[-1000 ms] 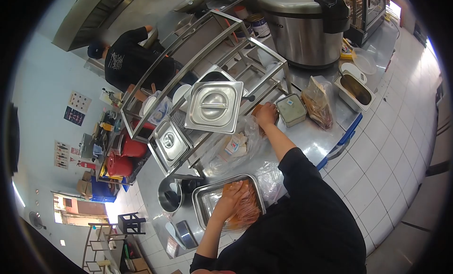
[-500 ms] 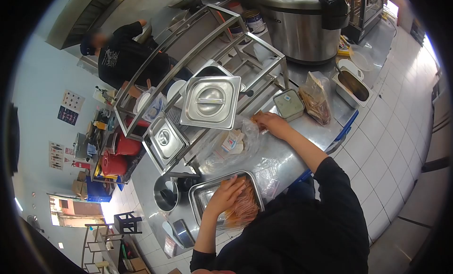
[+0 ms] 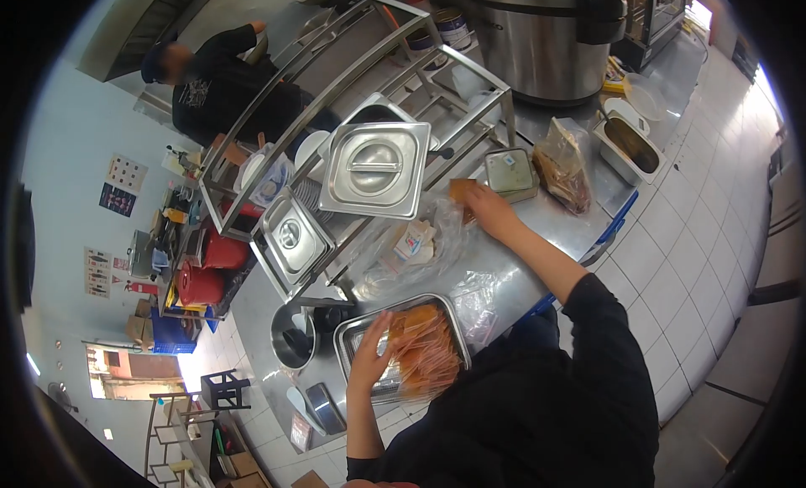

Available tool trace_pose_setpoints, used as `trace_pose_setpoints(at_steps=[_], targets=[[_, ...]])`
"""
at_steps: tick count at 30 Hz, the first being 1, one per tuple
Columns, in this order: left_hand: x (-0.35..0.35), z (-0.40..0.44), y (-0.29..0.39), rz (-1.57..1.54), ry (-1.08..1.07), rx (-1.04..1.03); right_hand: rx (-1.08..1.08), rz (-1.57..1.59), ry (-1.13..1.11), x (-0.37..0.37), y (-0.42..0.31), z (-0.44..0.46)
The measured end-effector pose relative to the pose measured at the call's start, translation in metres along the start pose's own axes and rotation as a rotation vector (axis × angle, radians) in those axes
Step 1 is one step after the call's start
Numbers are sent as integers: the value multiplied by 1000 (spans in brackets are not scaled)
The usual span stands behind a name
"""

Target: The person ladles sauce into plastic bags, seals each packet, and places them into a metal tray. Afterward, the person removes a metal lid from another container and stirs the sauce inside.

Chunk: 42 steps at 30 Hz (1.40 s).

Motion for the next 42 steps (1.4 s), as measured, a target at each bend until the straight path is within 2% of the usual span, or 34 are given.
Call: trace_pose_setpoints(at_steps=[1,4,6,7,11,13,17,20,22,23,24,25,26,28,29,30,32,34,36,37,39,40,42], targets=[[6,-2,-12,-50,28,47,25,-92,-174,-14,6,-20],[8,3,-30,-111,74,95,71,-65,-277,-12,9,-40],[-7,12,-28,-138,-76,54,116,-35,-306,-14,7,-41],[-12,18,-21,-110,-58,-34,155,-18,-315,-15,5,-38],[-18,22,-11,42,-45,-119,125,8,-225,-9,3,-26],[-19,17,-23,79,-94,97,309,-136,-296,-26,2,-29],[-14,14,-24,176,-114,105,465,-179,-234,-26,-5,-27],[-8,16,-28,298,-132,120,432,-174,-261,-11,-18,-19],[8,19,-15,108,56,31,157,-146,-285,14,-25,-15],[9,23,-8,-45,35,-11,173,-141,-299,25,-39,-13],[8,28,-7,-54,47,6,91,-72,-263,42,-48,-9],[3,33,2,-99,16,-76,10,-5,-228,58,-56,-5],[-2,37,11,-142,-12,-161,27,-3,-245,69,-72,-1],[-12,41,5,-170,-29,-145,-161,269,-382,76,-100,4],[-22,40,1,-129,-56,-237,-203,361,-406,77,-116,5],[-31,38,1,-87,-88,-331,-195,358,-413,76,-131,7],[-39,29,0,-139,-83,-327,-179,432,-509,66,-162,5],[-43,20,2,-190,-60,-319,-111,408,-568,32,-177,-13],[-40,12,5,-155,20,-347,102,318,-537,0,-203,-32],[-37,9,9,-153,39,-339,120,322,-546,-16,-208,-43],[-33,4,18,-44,-18,-251,308,376,-517,-41,-224,-66],[-27,0,23,-39,-1,-249,325,379,-517,-51,-224,-80],[-17,-24,51,70,108,-530,452,221,-560,-68,-224,-107]])
Point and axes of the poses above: each hand's wrist, its own z-axis towards the middle knuckle, its own x-axis out of the back of the hand, y = z × x, the point moved 8 cm from there along z, towards the middle knuckle, and after that the axes turned 8 degrees about y, right-handed, at the moved point
